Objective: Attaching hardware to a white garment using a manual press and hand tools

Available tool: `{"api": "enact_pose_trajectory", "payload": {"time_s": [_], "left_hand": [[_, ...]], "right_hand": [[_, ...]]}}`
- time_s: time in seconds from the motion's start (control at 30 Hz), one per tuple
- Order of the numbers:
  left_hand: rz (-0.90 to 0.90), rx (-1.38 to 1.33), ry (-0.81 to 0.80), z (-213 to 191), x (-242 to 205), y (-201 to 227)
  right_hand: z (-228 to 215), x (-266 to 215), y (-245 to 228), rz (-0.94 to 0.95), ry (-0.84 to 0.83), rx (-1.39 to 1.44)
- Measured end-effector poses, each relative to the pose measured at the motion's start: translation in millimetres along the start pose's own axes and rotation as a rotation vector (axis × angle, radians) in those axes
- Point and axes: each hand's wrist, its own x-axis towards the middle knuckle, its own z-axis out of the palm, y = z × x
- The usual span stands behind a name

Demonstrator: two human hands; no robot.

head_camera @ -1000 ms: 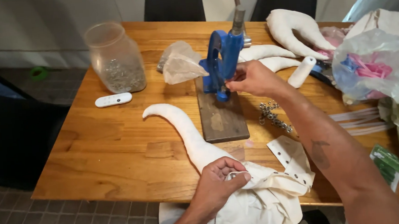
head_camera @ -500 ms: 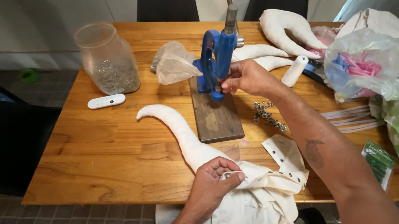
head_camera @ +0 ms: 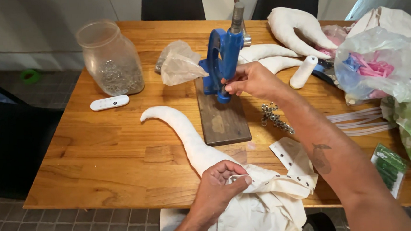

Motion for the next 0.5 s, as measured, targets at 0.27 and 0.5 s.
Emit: {"api": "enact_pose_trajectory", "payload": {"time_s": [0.27,0.5], "left_hand": [[0.009,-0.019,-0.01,-1,1,-2],[0.048,-0.188,0.017,-6,11,-16]], "right_hand": [[-2,6,10,0.003,-0.02,0.043],[9,-67,-44,0.188,0.151,-0.45]]}}
